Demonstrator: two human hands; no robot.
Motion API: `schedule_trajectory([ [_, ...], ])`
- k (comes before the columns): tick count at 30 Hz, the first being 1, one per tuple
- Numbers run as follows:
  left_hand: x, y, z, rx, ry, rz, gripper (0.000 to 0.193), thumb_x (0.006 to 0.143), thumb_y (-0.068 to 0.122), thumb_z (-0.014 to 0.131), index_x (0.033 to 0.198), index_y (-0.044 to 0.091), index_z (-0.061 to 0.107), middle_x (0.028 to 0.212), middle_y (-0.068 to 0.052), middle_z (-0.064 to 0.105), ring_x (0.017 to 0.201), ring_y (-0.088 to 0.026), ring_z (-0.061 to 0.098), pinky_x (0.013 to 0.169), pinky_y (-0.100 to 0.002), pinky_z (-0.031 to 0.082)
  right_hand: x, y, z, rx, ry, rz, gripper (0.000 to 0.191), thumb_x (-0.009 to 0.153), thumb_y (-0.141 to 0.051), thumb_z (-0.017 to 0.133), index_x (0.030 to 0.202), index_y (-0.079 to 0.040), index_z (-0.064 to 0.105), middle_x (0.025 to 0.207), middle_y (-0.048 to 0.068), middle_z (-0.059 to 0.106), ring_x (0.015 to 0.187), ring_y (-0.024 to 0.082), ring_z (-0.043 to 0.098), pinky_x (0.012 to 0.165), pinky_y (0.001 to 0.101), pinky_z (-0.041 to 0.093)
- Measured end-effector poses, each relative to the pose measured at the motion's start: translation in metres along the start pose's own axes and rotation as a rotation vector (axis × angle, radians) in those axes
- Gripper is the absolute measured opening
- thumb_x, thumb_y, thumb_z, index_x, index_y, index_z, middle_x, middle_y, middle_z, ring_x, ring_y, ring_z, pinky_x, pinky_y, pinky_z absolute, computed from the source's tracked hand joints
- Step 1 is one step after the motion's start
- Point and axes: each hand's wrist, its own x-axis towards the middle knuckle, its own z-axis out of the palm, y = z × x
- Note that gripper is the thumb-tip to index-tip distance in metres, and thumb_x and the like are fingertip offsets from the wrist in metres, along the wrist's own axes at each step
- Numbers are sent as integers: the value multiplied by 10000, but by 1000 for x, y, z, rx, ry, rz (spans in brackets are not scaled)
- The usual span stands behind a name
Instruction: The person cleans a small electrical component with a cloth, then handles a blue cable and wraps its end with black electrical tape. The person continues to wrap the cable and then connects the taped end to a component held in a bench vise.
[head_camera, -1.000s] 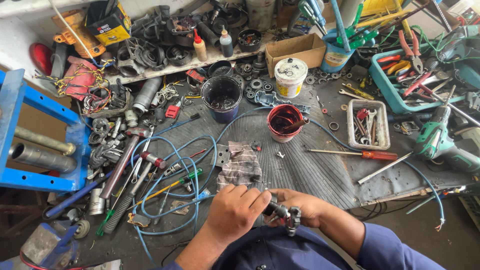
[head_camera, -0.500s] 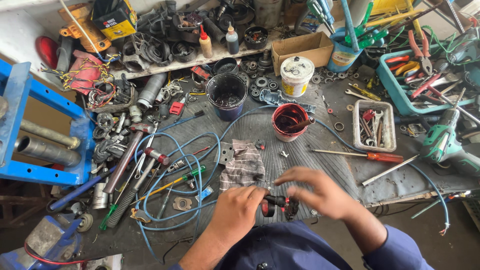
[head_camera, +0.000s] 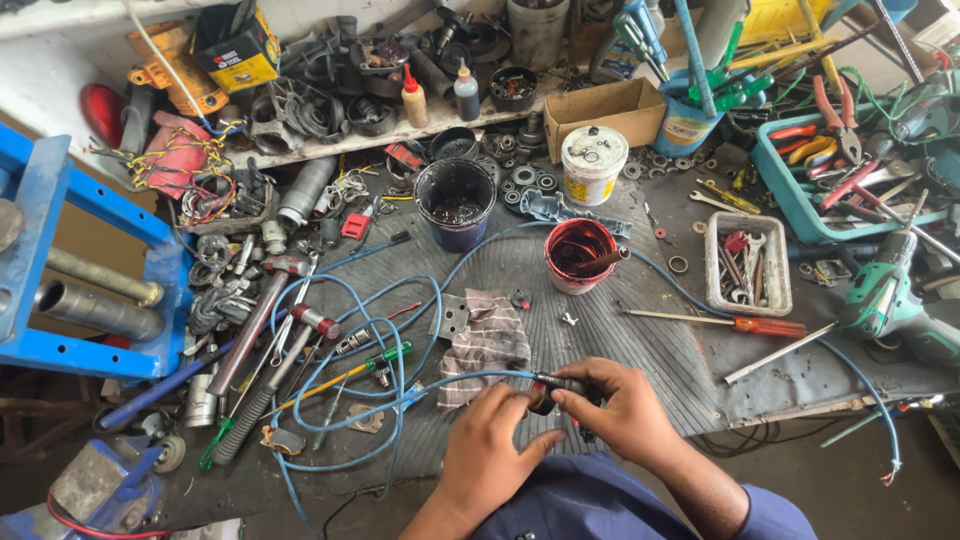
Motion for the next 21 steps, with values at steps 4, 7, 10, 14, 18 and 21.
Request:
schedule_trajectory([
  [4,-7,-9,5,-43,19,-78,273,840,170,801,1068,38,730,929,-65,662,852,-267,667,707,-380,522,2,-7,0,-78,-2,-115,263,829,-157,803,1058,-29,787,839,22,744,620,75,643,553,254,522],
  [7,-12,-17,5,-341,-130,-423,215,866,192,801,990,25,746,778,-9,555,670,-135,527,613,-280,441,6,-11,-3,104,-87,80,287,844,-151,762,1111,-46,774,855,7,709,610,70,641,516,262,521],
  [10,-20,-20,6,-669,-161,-570,187,910,184,766,1014,29,759,789,68,478,676,-40,409,600,-215,345,11,-11,-7,118,-122,68,312,833,-145,776,1130,-51,766,888,-11,732,647,62,639,550,254,531],
  [14,-25,-20,2,-849,-206,-601,203,925,161,749,1077,27,739,785,72,442,695,-26,383,615,-199,324,9,-12,-11,-93,-69,-185,298,816,-166,820,1095,-68,787,864,24,756,700,128,692,621,285,549],
  [18,-22,-8,-11,-835,-224,-537,260,877,122,740,1120,35,720,851,83,456,745,-33,409,660,-203,361,1,-21,-15,-355,-44,-332,301,811,-192,810,1103,-118,797,878,70,726,759,233,732,666,343,568],
  [21,-10,6,-22,-681,-228,-424,325,845,100,740,1163,41,709,876,48,473,797,-71,456,732,-233,407,-4,-30,-17,-383,-117,-440,317,816,-172,785,1123,-94,778,944,77,732,834,268,735,715,372,575],
])
